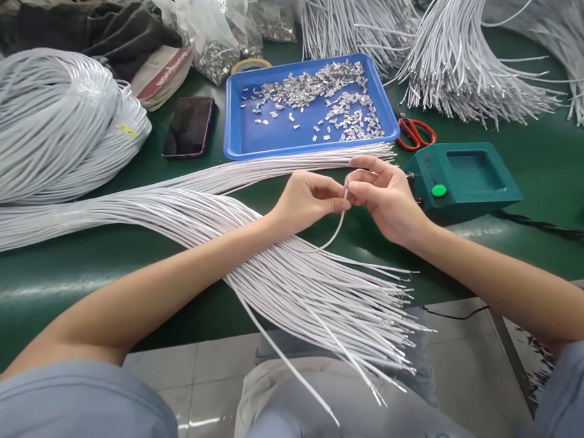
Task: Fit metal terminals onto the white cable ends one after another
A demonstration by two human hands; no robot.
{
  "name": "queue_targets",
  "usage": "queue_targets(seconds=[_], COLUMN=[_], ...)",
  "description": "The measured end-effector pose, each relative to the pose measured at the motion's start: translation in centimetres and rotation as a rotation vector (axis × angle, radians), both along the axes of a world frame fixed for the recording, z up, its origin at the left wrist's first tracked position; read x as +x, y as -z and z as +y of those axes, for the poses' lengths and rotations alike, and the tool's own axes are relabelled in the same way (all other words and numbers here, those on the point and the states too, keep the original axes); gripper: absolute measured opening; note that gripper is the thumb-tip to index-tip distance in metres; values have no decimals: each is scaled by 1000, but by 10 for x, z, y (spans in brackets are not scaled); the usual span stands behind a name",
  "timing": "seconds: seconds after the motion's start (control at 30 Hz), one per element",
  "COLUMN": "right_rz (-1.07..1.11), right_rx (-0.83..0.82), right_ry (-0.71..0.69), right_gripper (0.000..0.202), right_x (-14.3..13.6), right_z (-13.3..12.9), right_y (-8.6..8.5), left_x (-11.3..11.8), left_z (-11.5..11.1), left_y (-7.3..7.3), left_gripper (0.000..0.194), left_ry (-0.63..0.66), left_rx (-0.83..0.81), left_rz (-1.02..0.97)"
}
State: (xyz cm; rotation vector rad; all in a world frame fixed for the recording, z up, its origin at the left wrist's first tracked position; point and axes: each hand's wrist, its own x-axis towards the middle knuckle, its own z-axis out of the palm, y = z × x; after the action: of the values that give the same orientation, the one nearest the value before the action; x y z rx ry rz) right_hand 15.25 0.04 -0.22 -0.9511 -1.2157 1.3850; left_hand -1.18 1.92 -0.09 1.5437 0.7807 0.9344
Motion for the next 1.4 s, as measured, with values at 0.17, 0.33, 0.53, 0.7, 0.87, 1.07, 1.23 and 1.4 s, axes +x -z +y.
queue_targets(seconds=[0.17, 0.33, 0.53, 0.7, 0.87, 1.07, 1.23, 1.4], right_rz=[33, -71, -254, -254, -240, -210, -311, -401], right_rx=[3, 125, 324, 336, 352, 391, 458, 466], right_ry=[-8, 83, 113, 65, 58, -16, -17, 76], right_gripper=[26, 23, 29, 34, 29, 25, 26, 23], right_x=[-3, 1, 6, 8, 7, 6, 7, 9], right_z=[-2, 2, 5, 8, 8, 4, 6, 8], right_y=[-5, 1, 5, 8, 7, 5, 6, 9], left_x=[-1, -2, -3, -3, -2, -3, -3, -3], left_z=[0, 2, 3, 2, 1, 3, 5, 5], left_y=[0, 2, 3, 2, 2, 0, 1, 2], left_gripper=[21, 30, 34, 38, 36, 36, 34, 36], left_ry=[36, -12, 50, 39, 68, 182, 178, 79], left_rx=[-55, -161, -190, -198, -193, -223, -232, -266], left_rz=[-23, -134, -105, -70, -103, -83, -136, -148])
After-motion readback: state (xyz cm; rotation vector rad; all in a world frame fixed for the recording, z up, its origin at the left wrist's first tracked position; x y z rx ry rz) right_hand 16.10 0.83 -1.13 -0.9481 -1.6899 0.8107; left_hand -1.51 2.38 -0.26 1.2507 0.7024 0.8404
